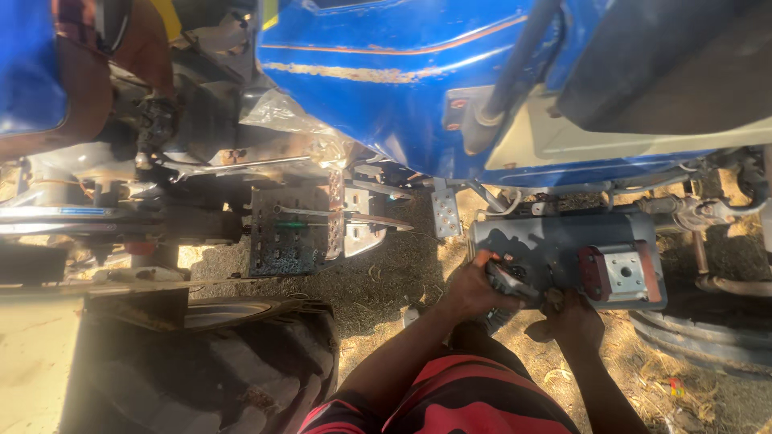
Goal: The person works beside a blue tractor, handling a red and silver hydraulic pump on a metal tray. They turn the pump over, wipe it with a rag, then reach into the tractor's frame and work the pump into the mounting area near the wheel, adjusting it by hand.
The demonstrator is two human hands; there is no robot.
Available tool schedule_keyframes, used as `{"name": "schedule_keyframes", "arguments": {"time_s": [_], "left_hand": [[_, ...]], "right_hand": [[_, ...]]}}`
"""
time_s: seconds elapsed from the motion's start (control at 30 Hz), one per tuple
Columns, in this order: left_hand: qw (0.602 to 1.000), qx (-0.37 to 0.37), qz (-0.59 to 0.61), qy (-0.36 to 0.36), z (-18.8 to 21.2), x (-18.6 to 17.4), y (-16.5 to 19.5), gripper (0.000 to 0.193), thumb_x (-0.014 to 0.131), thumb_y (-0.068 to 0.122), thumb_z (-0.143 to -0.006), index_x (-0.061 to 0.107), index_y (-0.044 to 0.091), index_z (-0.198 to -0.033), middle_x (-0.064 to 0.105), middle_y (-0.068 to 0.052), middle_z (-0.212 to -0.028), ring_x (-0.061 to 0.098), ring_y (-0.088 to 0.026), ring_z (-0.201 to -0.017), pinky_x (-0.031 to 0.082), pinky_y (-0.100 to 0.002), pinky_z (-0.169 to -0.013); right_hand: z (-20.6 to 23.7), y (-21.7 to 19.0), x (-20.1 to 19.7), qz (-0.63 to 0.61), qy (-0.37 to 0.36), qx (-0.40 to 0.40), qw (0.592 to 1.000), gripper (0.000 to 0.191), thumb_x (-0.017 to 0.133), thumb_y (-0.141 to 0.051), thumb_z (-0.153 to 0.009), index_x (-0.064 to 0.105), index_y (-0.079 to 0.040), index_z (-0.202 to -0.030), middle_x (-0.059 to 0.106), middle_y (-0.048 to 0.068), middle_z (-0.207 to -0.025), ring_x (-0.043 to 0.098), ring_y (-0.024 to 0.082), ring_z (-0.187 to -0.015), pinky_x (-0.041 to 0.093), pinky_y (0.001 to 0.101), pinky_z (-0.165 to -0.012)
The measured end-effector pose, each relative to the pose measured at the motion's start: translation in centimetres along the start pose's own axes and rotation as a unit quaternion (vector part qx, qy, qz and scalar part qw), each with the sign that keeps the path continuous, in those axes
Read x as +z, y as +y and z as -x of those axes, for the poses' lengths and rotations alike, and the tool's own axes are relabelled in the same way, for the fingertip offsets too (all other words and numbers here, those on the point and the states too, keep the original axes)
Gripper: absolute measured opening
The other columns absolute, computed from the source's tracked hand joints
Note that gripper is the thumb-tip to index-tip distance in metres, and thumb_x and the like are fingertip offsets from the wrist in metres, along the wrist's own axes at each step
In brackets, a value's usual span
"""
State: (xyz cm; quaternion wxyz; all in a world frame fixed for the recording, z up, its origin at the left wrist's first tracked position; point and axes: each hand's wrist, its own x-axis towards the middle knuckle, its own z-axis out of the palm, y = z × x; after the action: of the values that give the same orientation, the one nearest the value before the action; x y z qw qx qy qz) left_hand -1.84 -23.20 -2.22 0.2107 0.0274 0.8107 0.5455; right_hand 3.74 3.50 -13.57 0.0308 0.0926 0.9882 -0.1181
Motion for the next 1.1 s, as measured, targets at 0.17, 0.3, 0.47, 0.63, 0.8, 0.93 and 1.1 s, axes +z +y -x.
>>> {"name": "schedule_keyframes", "arguments": {"time_s": [0.17, 0.3, 0.47, 0.63, 0.8, 0.93, 1.1], "left_hand": [[0.905, -0.065, 0.421, -0.005, 8.1, -3.8, -1.9, 0.091, 0.095, 0.027, -0.062, 0.044, 0.016, -0.136, 0.071, -0.016, -0.12, 0.07, -0.028, -0.114, 0.06, -0.043, -0.097], [0.903, -0.037, 0.412, 0.117, 12.8, -9.5, -2.3, 0.085, 0.092, 0.021, -0.065, 0.047, 0.012, -0.136, 0.071, -0.016, -0.115, 0.07, -0.028, -0.106, 0.061, -0.046, -0.091], [0.851, -0.032, 0.467, 0.24, 16.5, -17.7, -1.9, 0.079, 0.089, 0.011, -0.065, 0.049, 0.008, -0.133, 0.072, -0.017, -0.113, 0.072, -0.029, -0.105, 0.063, -0.043, -0.09], [0.828, 0.003, 0.444, 0.343, 14.5, -26.8, -3.4, 0.078, 0.085, 0.009, -0.064, 0.046, 0.012, -0.132, 0.067, -0.018, -0.113, 0.07, -0.028, -0.098, 0.064, -0.042, -0.08], [0.843, 0.015, 0.335, 0.421, 10.7, -35.2, -5.4, 0.069, 0.087, 0.012, -0.072, 0.05, 0.007, -0.131, 0.07, -0.018, -0.11, 0.071, -0.026, -0.097, 0.061, -0.037, -0.079], [0.863, -0.04, 0.177, 0.471, 6.7, -41.7, -6.4, 0.076, 0.09, 0.025, -0.066, 0.051, 0.007, -0.129, 0.07, -0.016, -0.111, 0.071, -0.027, -0.097, 0.06, -0.037, -0.08], [0.875, -0.194, -0.114, 0.428, 1.1, -50.0, -8.5, 0.09, 0.091, 0.049, -0.066, 0.051, 0.004, -0.132, 0.073, -0.022, -0.115, 0.07, -0.034, -0.106, 0.055, -0.043, -0.094]], "right_hand": [[0.1, 0.0, 0.4, 0.044, -0.002, -0.018, 0.999, 0.041, 0.07, -0.051, -0.091, 0.063, -0.014, -0.107, 0.074, 0.014, -0.098, 0.073, 0.036, -0.082, 0.059, 0.0491, -0.07], [0.2, -0.2, 0.1, 0.091, -0.002, -0.033, 0.995, 0.045, 0.072, -0.054, -0.087, 0.064, -0.013, -0.103, 0.073, 0.014, -0.086, 0.074, 0.035, -0.074, 0.06, 0.0478, -0.066], [0.5, -0.9, -0.8, 0.121, 0.015, -0.04, 0.992, 0.05, 0.074, -0.058, -0.083, 0.064, -0.013, -0.101, 0.072, 0.013, -0.076, 0.072, 0.036, -0.065, 0.06, 0.0479, -0.063], [0.6, -1.6, -1.3, 0.116, -0.007, -0.012, 0.993, 0.051, 0.074, -0.058, -0.084, 0.063, -0.012, -0.103, 0.075, 0.015, -0.082, 0.074, 0.037, -0.072, 0.06, 0.0491, -0.066], [0.2, -3.6, -2.8, 0.062, -0.035, 0.027, 0.997, 0.053, 0.075, -0.054, -0.082, 0.067, -0.015, -0.118, 0.076, 0.018, -0.094, 0.076, 0.038, -0.082, 0.062, 0.0508, -0.075], [-0.3, -6.3, -5.1, 0.098, -0.057, -0.077, 0.991, 0.046, 0.073, -0.046, -0.085, 0.067, -0.02, -0.122, 0.073, 0.016, -0.101, 0.073, 0.033, -0.088, 0.061, 0.0477, -0.08], [-4.2, -8.8, -5.9, -0.114, -0.071, 0.06, 0.989, 0.045, 0.066, -0.045, -0.09, 0.063, -0.016, -0.124, 0.065, 0.012, -0.091, 0.063, 0.028, -0.075, 0.051, 0.0447, -0.065]]}}
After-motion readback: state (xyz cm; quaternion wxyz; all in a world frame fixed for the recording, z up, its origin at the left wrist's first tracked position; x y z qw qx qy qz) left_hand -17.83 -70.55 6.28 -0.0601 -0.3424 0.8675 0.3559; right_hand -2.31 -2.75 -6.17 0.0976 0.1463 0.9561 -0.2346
